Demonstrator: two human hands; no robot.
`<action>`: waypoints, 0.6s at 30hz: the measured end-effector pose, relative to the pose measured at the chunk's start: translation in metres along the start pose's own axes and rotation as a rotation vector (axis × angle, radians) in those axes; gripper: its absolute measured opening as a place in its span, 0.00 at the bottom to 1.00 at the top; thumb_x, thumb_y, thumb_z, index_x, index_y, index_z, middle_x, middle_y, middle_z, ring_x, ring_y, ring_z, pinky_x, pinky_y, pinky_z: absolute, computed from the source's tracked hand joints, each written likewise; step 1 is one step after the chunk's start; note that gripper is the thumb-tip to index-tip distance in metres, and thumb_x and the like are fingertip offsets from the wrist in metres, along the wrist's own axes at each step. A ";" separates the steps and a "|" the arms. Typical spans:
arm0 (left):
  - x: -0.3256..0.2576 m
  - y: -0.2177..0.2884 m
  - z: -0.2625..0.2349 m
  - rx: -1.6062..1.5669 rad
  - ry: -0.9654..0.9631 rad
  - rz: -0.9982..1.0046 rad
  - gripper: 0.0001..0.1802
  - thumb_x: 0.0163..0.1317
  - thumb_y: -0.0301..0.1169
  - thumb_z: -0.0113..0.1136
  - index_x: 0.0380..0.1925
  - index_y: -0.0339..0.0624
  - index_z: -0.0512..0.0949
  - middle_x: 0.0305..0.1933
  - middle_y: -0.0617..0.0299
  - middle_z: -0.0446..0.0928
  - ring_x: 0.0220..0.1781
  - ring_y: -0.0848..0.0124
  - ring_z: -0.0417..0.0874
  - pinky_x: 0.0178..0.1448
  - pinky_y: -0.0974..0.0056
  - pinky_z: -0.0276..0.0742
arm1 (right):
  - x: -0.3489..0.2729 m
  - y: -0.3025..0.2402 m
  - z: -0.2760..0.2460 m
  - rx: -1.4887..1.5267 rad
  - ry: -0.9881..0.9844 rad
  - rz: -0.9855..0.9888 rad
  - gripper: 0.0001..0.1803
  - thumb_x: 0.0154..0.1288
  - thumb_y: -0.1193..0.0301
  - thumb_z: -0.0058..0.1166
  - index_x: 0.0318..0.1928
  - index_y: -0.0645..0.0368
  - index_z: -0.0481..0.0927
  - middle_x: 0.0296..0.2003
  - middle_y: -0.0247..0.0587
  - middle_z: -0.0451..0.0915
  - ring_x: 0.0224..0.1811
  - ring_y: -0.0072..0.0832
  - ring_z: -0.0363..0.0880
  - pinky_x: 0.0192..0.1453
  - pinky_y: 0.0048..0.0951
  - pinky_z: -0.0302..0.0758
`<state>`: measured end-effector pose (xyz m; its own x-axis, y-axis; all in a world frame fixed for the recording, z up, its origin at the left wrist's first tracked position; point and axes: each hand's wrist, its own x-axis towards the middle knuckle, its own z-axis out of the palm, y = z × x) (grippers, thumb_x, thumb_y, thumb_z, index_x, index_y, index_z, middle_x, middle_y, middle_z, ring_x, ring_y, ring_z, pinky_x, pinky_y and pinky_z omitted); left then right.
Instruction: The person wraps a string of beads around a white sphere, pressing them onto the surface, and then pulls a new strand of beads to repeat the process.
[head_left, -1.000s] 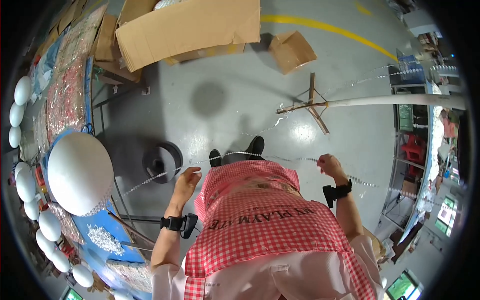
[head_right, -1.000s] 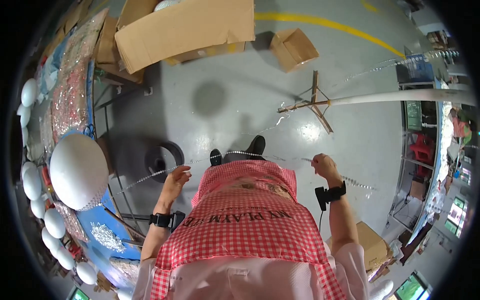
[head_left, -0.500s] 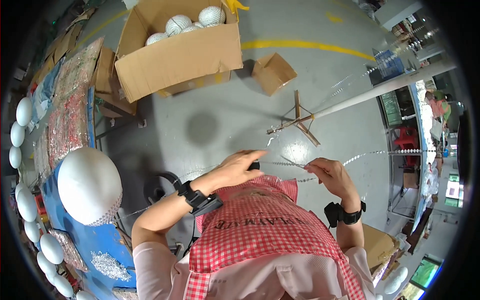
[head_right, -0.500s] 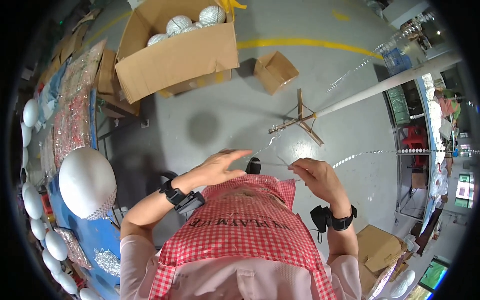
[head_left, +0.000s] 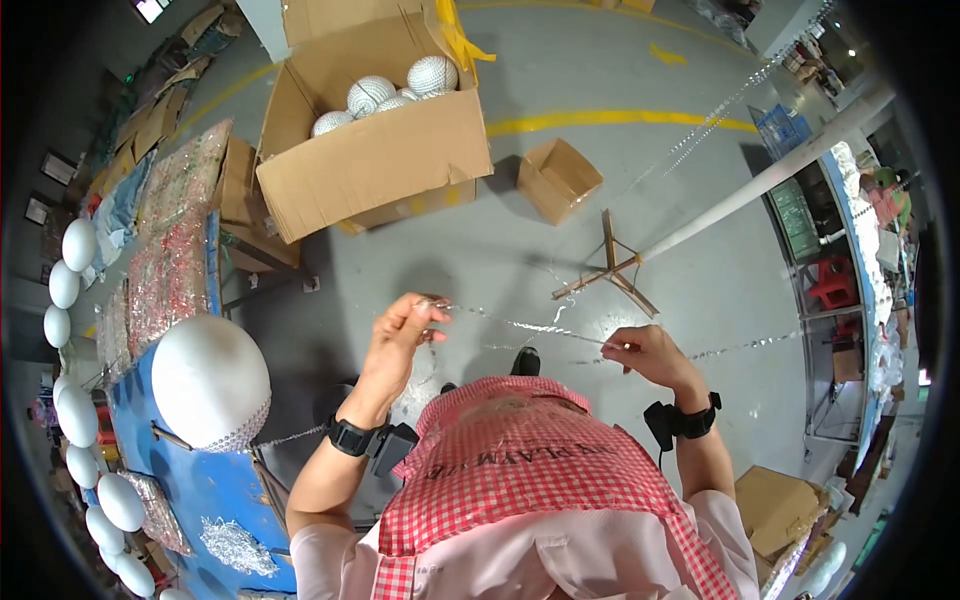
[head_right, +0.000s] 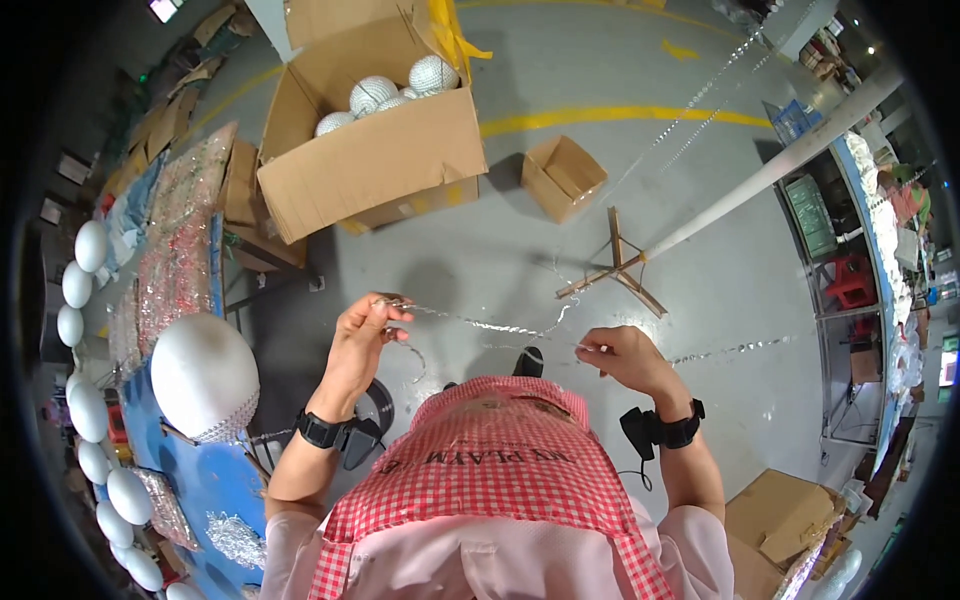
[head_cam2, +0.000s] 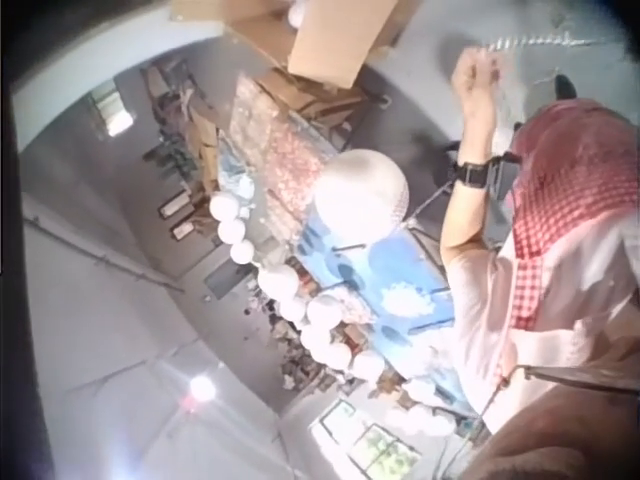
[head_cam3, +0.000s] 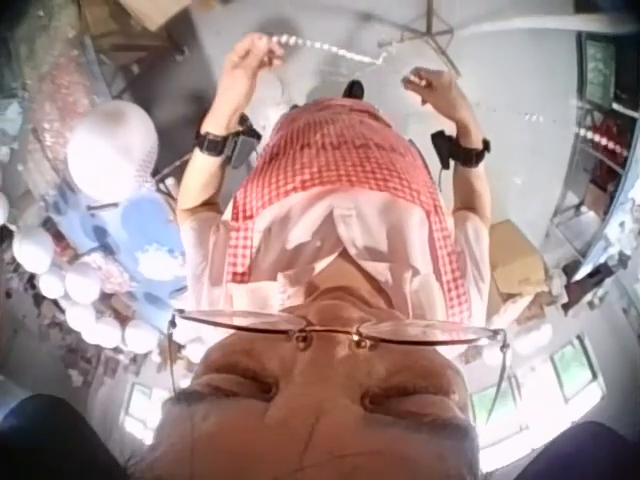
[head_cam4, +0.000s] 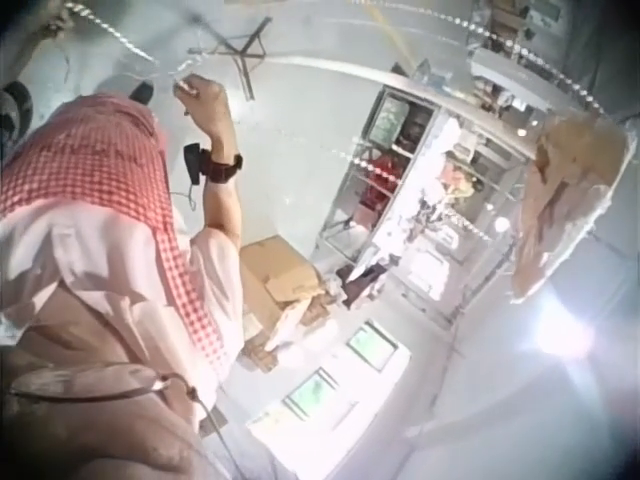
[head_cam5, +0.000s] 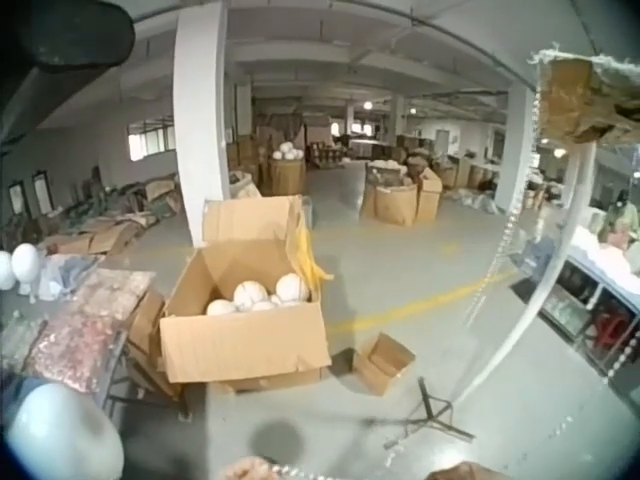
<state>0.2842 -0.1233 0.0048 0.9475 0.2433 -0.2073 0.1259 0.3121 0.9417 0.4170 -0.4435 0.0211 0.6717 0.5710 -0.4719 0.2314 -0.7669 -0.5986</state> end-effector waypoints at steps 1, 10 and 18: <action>-0.005 -0.001 -0.003 -0.040 0.077 0.002 0.13 0.70 0.37 0.48 0.33 0.42 0.78 0.40 0.62 0.79 0.38 0.78 0.77 0.43 0.71 0.73 | 0.001 0.007 0.003 -0.025 0.018 0.012 0.10 0.56 0.66 0.60 0.37 0.58 0.81 0.26 0.45 0.80 0.29 0.37 0.80 0.35 0.34 0.74; -0.028 -0.007 -0.039 0.063 0.261 0.141 0.13 0.70 0.38 0.48 0.32 0.42 0.76 0.43 0.59 0.80 0.39 0.75 0.79 0.41 0.70 0.71 | 0.006 0.060 0.023 -0.498 0.427 0.046 0.08 0.52 0.69 0.61 0.34 0.54 0.80 0.27 0.44 0.81 0.32 0.42 0.81 0.36 0.39 0.75; -0.068 -0.044 -0.062 0.991 0.140 -0.079 0.23 0.60 0.39 0.58 0.51 0.35 0.75 0.54 0.46 0.75 0.52 0.51 0.78 0.56 0.58 0.73 | 0.032 0.039 0.044 -0.268 0.176 -0.204 0.13 0.53 0.67 0.61 0.39 0.56 0.79 0.27 0.46 0.81 0.30 0.42 0.81 0.34 0.38 0.75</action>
<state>0.1963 -0.0964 -0.0387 0.8908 0.3808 -0.2480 0.4352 -0.5583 0.7063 0.4164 -0.4423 -0.0464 0.6978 0.6790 -0.2281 0.5331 -0.7050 -0.4677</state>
